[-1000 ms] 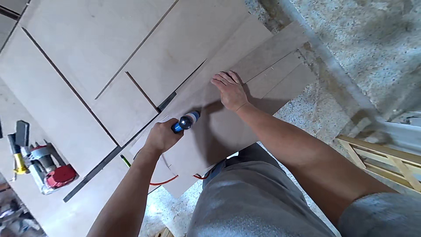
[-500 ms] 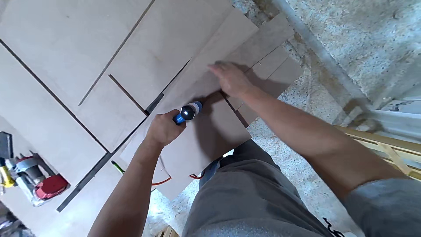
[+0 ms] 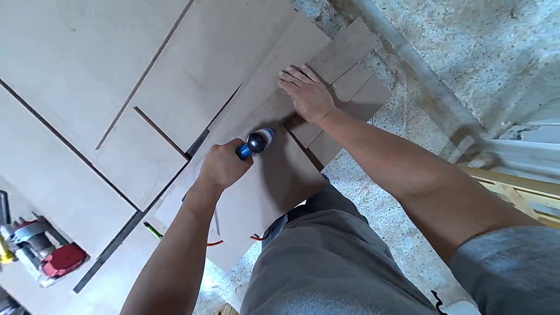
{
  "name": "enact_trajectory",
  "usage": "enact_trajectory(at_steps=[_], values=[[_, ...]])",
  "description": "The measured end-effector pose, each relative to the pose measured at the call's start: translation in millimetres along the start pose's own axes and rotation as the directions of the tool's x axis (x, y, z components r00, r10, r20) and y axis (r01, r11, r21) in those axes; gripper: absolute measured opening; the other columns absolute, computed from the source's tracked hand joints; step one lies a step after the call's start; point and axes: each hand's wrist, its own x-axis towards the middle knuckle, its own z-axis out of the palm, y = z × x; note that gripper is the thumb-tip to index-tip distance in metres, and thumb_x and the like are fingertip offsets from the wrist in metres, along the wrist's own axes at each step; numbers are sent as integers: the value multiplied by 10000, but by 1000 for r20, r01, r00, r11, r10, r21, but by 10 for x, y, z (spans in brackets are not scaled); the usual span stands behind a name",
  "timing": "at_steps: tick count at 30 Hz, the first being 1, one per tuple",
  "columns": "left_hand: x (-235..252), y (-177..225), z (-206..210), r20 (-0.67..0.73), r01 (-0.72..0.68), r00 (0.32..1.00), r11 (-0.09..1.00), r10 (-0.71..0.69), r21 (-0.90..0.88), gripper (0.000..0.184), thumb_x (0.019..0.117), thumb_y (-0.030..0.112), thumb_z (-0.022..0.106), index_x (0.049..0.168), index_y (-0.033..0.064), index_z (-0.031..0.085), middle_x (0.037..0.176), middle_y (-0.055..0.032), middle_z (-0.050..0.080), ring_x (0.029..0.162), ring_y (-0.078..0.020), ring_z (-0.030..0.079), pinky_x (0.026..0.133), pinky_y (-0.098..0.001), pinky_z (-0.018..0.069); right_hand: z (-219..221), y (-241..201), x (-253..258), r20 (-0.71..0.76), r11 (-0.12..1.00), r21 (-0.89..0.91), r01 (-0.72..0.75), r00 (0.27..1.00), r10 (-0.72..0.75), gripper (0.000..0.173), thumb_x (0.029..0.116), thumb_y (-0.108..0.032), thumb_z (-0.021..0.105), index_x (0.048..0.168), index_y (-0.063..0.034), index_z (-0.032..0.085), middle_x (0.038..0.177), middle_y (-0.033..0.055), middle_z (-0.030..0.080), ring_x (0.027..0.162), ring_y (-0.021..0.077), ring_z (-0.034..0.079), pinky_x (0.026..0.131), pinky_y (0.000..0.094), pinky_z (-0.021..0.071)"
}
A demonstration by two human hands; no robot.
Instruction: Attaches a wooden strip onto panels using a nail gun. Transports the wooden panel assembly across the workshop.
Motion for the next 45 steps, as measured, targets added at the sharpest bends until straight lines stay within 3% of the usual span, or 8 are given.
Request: enact_trajectory(at_steps=[16,21,25,28,33,39,42,45], values=[[-570,-226,148,-85,81,991,971,-102,-225,269,927,329,742,1126,150,716,847,-131,712,756,-328,702,669,-629,563,-79,20,34,47,999,36,37,998,-39,413,1087,-207,374,1442,-141,573,1575,26,490,1520,207,357,1289,482,176],[-1895,-1135,924,34,373,918,830,-396,-414,412,873,421,732,1129,98,727,913,-125,737,856,-298,726,799,-601,584,-589,-23,183,470,968,-47,246,861,-195,1147,793,-719,719,1621,-66,267,1688,153,254,1562,333,234,1258,624,114],[-2768,-1448,1689,165,575,784,601,-598,-555,440,870,432,736,1144,88,721,932,-151,737,851,-317,727,803,-599,580,-804,-221,453,575,897,-144,418,773,-268,991,746,-475,890,1525,-58,442,1436,198,558,1311,394,545,1129,578,392],[-3194,-1479,2151,245,623,685,377,-686,-685,428,860,407,749,1150,95,713,898,-141,736,771,-301,728,736,-577,599,-879,-376,618,684,914,-160,371,710,-168,929,674,-469,928,1410,-54,544,1311,180,602,1216,373,592,1018,546,507],[-3432,-1405,2464,268,557,645,200,-716,-806,362,857,390,745,1097,119,725,806,-89,719,663,-240,698,664,-512,594,-1229,-665,908,801,976,-108,187,599,-26,468,860,-442,819,1086,-52,691,989,172,697,967,349,675,865,583,537],[-3450,-1579,2524,253,555,674,249,-694,-794,387,852,424,732,1125,150,729,859,-87,730,746,-252,712,729,-542,584,-2513,-1264,679,491,925,30,378,801,-343,233,876,-390,804,847,-215,653,691,-45,623,623,148,622,563,449,530],[-3471,-1737,2515,247,518,703,242,-667,-820,379,851,413,747,1116,144,721,828,-79,722,675,-227,700,674,-500,596,-3132,-1363,319,190,831,27,555,814,-549,194,895,-415,648,910,-235,719,964,-90,718,811,83,695,698,401,613],[-3534,-1860,2529,233,501,719,256,-655,-827,370,838,410,753,1096,146,724,812,-74,720,645,-223,693,650,-492,596,-3347,-1283,-107,66,784,-23,621,783,-618,267,955,-255,567,854,-67,728,1101,108,750,972,283,728,883,520,589]])
